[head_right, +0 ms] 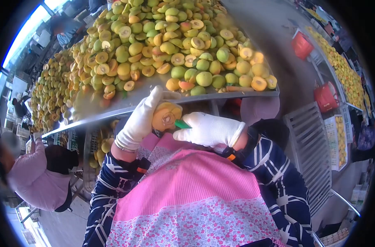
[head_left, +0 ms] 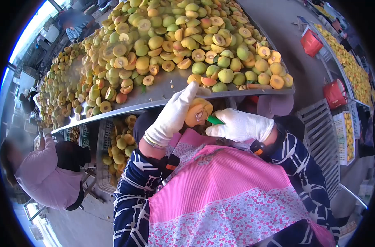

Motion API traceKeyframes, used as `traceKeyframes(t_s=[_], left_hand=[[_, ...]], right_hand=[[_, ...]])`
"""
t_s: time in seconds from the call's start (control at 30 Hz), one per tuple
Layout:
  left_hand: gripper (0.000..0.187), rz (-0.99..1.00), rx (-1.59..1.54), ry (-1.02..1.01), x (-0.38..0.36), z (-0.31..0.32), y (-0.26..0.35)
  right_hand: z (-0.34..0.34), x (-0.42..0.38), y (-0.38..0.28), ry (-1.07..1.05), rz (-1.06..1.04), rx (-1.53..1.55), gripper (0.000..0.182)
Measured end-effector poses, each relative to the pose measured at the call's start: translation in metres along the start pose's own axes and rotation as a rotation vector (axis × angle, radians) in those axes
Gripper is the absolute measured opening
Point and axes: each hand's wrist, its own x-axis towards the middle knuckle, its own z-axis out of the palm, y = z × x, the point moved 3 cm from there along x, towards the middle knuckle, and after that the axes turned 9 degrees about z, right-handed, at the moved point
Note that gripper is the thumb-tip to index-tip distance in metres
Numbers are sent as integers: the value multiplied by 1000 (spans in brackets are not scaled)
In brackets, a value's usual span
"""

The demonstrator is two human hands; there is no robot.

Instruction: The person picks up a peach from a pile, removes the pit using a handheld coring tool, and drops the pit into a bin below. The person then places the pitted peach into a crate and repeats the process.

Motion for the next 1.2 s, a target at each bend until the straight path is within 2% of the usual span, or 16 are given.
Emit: traceKeyframes(t_s=[0.03,0.07,0.1,0.2,0.33,0.43,0.47,0.6,0.67,0.77,0.83,0.9,1.03,1.07,1.17,1.2], left_hand=[[59,153,-15,104,-3,5,2],[59,311,-30,208,-6,12,-1],[58,469,-48,312,-8,18,-5],[43,436,-382,403,-5,16,-26],[30,365,-446,469,-13,17,-13],[31,481,-241,554,-15,16,-18],[32,474,-269,565,-14,16,-18],[34,460,-338,349,-15,14,-3],[33,493,-393,269,-12,15,1],[37,374,-51,346,-17,14,9],[40,467,30,226,-16,10,10],[40,450,-8,139,-15,9,17],[52,446,-568,8,3,22,5],[63,384,-634,107,2,23,-3],[68,315,-645,280,-10,-2,-11],[71,333,-561,393,-20,-14,-13]], right_hand=[[-1,1,-1,38,-16,153,39],[3,1,-2,-54,149,468,29],[11,7,-1,-97,124,686,23],[36,15,-14,-271,155,904,29],[30,21,-18,-377,147,824,30],[20,23,-21,-152,73,330,32],[17,23,-22,-180,88,308,33],[20,15,-19,-584,145,836,31],[20,14,-18,-613,143,885,31],[20,12,-22,-562,116,803,30],[18,10,-25,-505,65,710,30],[17,12,-21,-657,110,799,31],[27,17,-14,-780,132,1071,35],[24,16,-15,-768,87,1062,37],[15,17,-2,-783,7,1003,34],[12,20,7,-737,85,920,31]])
